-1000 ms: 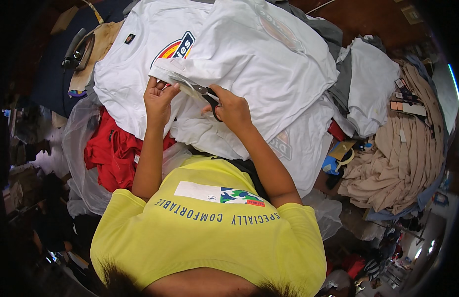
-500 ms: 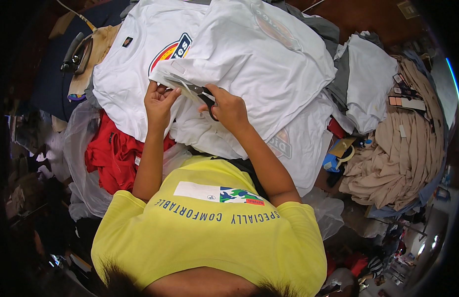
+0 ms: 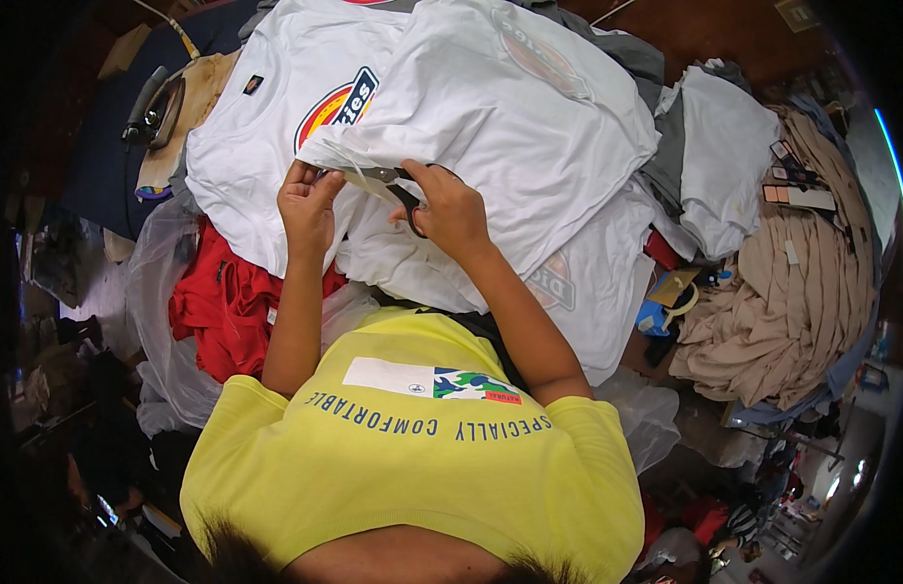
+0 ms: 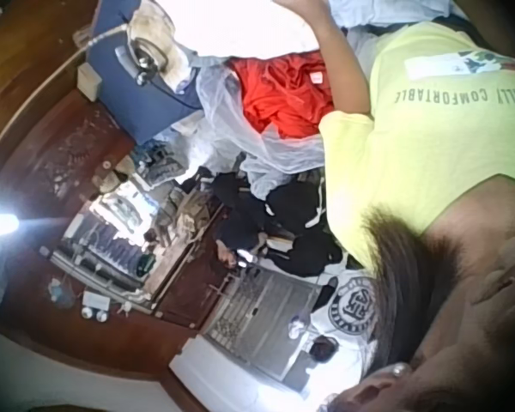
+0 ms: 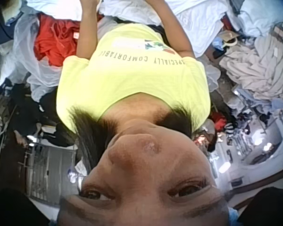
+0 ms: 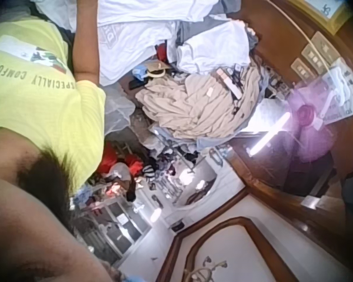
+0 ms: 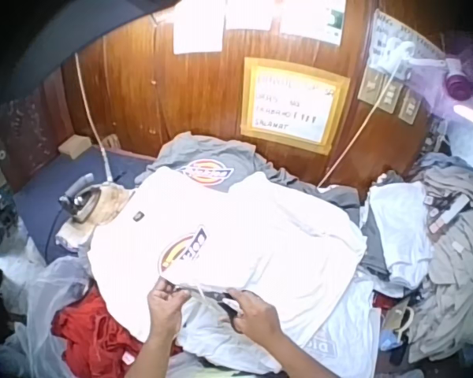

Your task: The person trims threads from white t-shirts using shears and folds them into stacks at a work table.

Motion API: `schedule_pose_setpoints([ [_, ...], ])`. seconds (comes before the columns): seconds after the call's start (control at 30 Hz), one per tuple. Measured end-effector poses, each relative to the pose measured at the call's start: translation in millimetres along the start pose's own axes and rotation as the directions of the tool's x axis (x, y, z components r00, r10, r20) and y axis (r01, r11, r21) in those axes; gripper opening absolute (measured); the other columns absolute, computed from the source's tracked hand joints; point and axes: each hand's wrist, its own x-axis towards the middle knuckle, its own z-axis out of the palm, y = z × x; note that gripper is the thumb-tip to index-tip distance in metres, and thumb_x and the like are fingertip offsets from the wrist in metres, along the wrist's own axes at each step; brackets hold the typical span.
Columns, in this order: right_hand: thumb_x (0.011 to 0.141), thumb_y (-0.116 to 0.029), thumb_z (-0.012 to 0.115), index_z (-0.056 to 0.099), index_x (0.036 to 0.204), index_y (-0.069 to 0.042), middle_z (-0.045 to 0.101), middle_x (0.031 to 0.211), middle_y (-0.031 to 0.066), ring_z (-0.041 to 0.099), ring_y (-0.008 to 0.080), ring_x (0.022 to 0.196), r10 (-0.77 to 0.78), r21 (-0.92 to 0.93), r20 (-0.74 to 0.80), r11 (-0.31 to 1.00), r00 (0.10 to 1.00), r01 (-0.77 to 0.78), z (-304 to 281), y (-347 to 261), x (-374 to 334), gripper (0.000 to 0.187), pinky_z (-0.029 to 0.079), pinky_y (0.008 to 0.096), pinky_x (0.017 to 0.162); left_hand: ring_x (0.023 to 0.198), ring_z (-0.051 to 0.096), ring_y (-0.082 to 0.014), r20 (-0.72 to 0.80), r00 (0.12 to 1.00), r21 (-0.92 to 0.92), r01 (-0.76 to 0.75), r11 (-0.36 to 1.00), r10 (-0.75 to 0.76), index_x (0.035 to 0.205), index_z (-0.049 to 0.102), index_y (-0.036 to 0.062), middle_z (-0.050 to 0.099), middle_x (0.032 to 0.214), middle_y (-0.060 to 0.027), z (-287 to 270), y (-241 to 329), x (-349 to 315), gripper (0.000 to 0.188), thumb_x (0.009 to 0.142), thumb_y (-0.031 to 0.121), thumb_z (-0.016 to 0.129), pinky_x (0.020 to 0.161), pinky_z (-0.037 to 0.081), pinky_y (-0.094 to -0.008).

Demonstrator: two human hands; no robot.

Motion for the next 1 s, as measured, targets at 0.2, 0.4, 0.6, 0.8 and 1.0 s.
schedule_pose_setpoints([
  [0.2,0.054,-0.033,0.081,0.057,0.107,-0.007,0.059,0.074,0.0068,0.054,0.0187,0.057,0.024,0.018,0.033,1.0,0.999,-0.024,-4,-7,4,0.064,0.044,0.0286,0.052,0.094,0.058,-0.0155,0.017,1.0,0.015,-0.012,1.0,0.012,0.115,0.049,-0.0068,0.059,0.106,-0.0129,5,2,-5,0.041,0.076,-0.01,0.06,0.083,0.047,-0.0252],
  [0.4,0.057,-0.036,0.078,0.055,0.106,-0.009,0.06,0.077,0.0096,0.06,0.0264,0.064,0.031,0.025,0.028,0.999,0.999,-0.031,-1,-5,-3,0.06,0.046,0.0344,0.053,0.094,0.058,-0.0151,0.024,1.0,0.037,-0.008,0.999,0.007,0.114,0.05,-0.0066,0.059,0.105,-0.0126,6,3,-7,0.04,0.076,-0.01,0.06,0.082,0.047,-0.0249],
  [0.6,0.059,-0.035,0.077,0.055,0.104,-0.007,0.062,0.082,0.0118,0.06,0.0283,0.065,0.157,0.071,0.111,0.984,0.981,-0.166,10,3,-16,0.058,0.046,0.0352,0.053,0.094,0.058,-0.0161,0.03,0.999,0.051,-0.011,0.999,0.01,0.115,0.05,-0.0064,0.059,0.106,-0.0125,2,2,-5,0.041,0.076,-0.009,0.061,0.083,0.047,-0.0263],
  [0.8,0.055,-0.033,0.079,0.054,0.104,-0.008,0.057,0.088,0.0106,0.057,0.0261,0.081,0.111,0.042,0.241,0.991,0.964,-0.124,-22,0,-68,0.06,0.046,0.0347,0.068,0.095,0.057,-0.0159,-0.009,1.0,0.014,0.015,1.0,-0.015,0.118,0.046,-0.0046,0.058,0.108,-0.0111,-25,0,19,0.043,0.077,-0.008,0.059,0.081,0.047,-0.0254],
  [1.0,0.067,-0.018,0.07,0.053,0.103,-0.007,0.055,0.09,0.0118,0.054,0.0304,0.089,0.198,-0.201,0.236,0.968,0.951,-0.151,-44,36,-160,0.041,0.043,0.0383,0.075,0.088,0.057,-0.0131,0.023,0.997,0.145,0.074,0.987,-0.078,0.117,0.044,-0.0026,0.058,0.104,-0.0074,-111,-21,72,0.042,0.077,-0.009,0.054,0.076,0.047,-0.0242],
])
